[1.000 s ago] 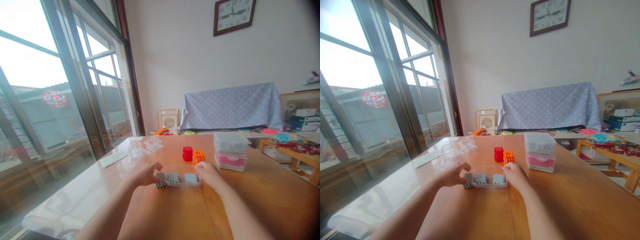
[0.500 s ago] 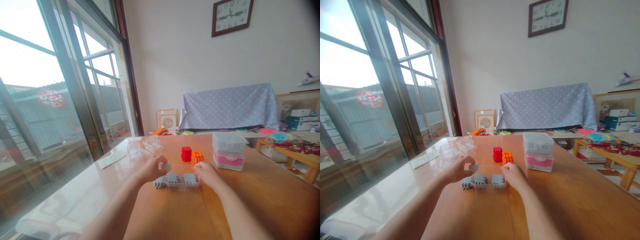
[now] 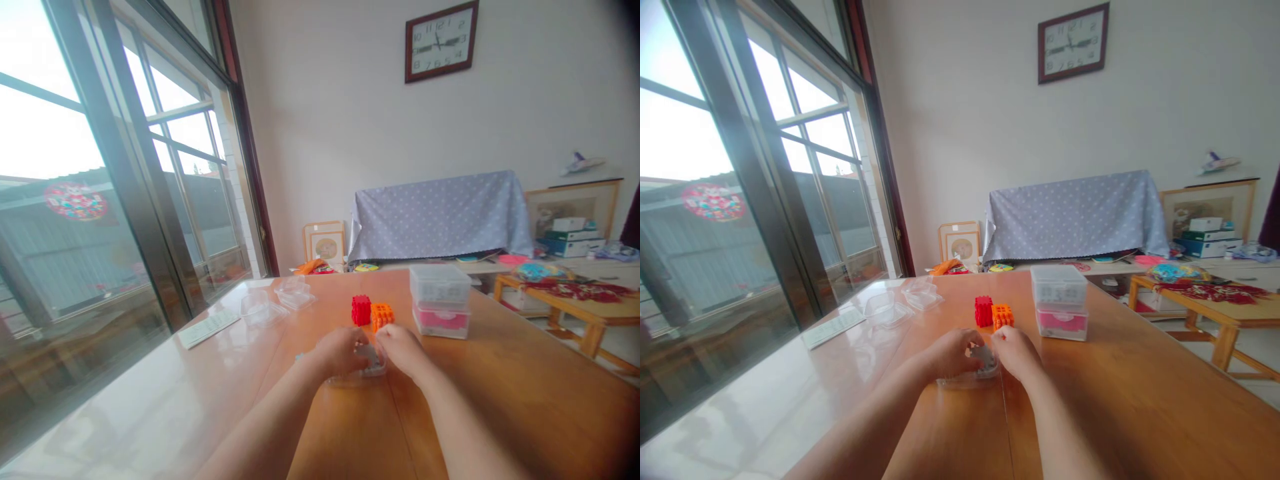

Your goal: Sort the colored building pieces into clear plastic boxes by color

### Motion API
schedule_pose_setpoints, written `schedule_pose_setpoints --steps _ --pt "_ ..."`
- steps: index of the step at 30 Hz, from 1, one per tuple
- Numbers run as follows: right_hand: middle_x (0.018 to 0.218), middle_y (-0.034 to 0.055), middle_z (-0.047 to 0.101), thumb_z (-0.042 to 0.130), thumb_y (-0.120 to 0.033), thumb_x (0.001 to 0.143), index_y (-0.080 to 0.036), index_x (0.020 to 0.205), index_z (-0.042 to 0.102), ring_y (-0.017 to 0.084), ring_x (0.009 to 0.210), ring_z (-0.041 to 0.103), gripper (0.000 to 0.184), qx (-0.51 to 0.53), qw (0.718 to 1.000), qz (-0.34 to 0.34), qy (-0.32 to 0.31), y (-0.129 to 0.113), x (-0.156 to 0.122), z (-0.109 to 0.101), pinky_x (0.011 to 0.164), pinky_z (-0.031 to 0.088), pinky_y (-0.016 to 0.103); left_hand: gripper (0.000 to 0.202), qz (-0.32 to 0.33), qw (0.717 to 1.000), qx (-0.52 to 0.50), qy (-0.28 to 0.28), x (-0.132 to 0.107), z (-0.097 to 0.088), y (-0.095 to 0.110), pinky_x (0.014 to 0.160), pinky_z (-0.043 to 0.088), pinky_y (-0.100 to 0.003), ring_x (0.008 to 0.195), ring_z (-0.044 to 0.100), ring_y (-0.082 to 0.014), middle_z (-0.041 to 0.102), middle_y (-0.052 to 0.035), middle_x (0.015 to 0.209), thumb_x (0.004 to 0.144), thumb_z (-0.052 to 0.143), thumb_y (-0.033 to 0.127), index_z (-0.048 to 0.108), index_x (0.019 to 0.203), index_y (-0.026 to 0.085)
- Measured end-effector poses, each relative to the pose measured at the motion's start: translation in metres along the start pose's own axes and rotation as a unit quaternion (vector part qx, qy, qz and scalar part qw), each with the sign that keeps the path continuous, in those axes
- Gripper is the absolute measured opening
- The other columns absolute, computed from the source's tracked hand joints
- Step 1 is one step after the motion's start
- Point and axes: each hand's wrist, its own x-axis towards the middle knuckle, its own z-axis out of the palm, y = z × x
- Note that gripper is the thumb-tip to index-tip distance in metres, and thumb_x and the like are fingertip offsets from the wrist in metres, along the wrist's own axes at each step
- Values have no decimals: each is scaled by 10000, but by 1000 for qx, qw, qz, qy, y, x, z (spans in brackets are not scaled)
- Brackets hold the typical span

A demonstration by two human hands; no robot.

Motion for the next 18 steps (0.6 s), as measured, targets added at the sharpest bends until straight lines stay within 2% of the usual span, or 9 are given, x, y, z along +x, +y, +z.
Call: schedule_pose_setpoints --steps 7,11,14,18 --pt "640 9 672 479 -319 823 -189 677 655 151 622 563 263 4 1000 6 -8 -3 -1 -1 586 327 244 321 1 1000 -9 23 -9 -5 -2 773 509 -275 913 651 -200 699 -32 1087 778 558 221 651 1085 233" --pt "643 11 676 487 -317 816 -188 674 656 152 621 564 255 -2 1000 7 -7 -4 -2 -2 585 325 247 304 -28 999 -2 22 -7 -1 -1 752 504 -267 888 650 -200 708 -36 1066 764 603 271 658 1060 233" --pt "643 11 677 493 -311 810 -187 668 655 153 627 566 248 -8 1000 12 -12 -5 -2 -3 590 323 248 363 -42 999 -4 5 -3 4 -1 736 499 -261 881 650 -204 710 -36 1055 721 668 325 656 1074 239" --pt "653 9 677 489 -327 817 -189 677 653 153 639 564 257 -17 1000 10 -8 -6 -2 -3 588 316 247 386 -50 999 -8 -16 0 3 -2 708 496 -255 845 650 -198 713 -29 1012 688 660 280 663 1073 248"
